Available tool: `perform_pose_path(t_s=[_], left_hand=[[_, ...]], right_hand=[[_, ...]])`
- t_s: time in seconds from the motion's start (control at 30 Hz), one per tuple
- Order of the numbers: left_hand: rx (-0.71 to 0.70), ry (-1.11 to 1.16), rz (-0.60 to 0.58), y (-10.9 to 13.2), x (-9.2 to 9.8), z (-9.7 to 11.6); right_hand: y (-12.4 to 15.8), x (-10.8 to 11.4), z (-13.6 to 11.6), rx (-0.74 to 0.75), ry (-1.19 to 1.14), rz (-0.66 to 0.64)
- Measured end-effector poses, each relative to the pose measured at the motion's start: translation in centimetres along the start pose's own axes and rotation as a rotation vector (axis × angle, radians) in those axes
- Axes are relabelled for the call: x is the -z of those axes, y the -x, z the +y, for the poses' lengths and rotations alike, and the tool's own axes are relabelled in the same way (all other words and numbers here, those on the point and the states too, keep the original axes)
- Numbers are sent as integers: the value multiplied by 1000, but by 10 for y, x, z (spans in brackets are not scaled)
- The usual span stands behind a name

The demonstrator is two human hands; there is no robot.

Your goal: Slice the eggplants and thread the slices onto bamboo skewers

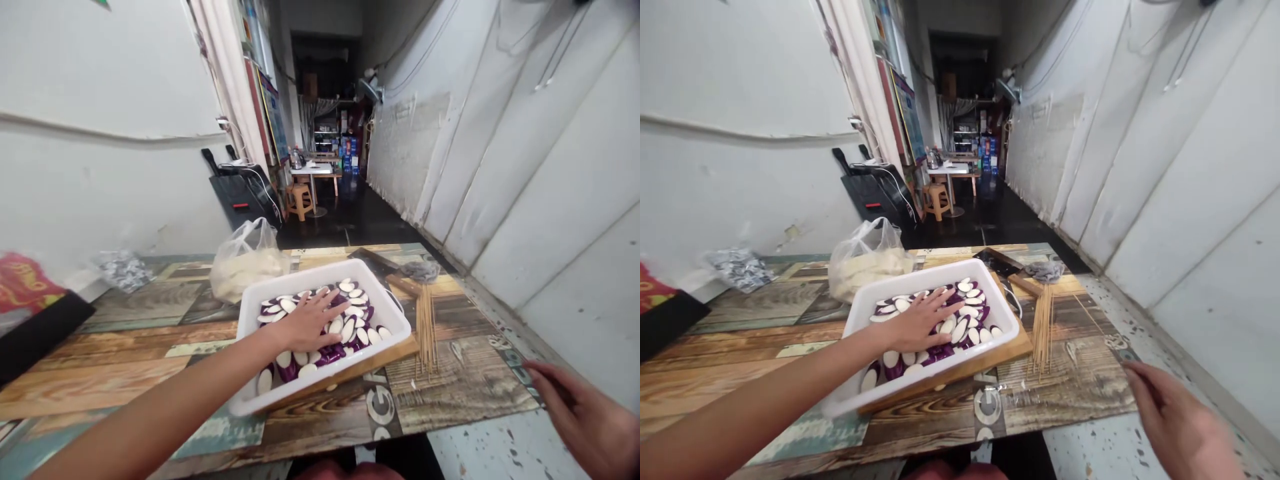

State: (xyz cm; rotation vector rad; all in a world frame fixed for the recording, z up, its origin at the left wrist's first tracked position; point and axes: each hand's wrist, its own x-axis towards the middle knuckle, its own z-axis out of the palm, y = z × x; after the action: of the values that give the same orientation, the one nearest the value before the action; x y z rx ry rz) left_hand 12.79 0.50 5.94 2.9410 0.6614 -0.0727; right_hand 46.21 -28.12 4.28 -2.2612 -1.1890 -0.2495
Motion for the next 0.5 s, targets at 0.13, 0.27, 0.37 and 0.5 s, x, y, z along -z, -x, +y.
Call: perform_pose_path(t_s=[0.13,0.27,0.37,0.5], left_hand=[[-95,27,-28,-17,-15,-10],[30,70,1,-33,-27,-16],[44,56,54,-42,-37,-16],[-56,-5,181,-48,-46,-13]], right_hand=[[-24,-14,-94,104,-393,-98],[-64,-65,-176,305,-624,-257],[-93,-105,-216,386,-566,-276],[-110,-132,-238,466,-509,-339]])
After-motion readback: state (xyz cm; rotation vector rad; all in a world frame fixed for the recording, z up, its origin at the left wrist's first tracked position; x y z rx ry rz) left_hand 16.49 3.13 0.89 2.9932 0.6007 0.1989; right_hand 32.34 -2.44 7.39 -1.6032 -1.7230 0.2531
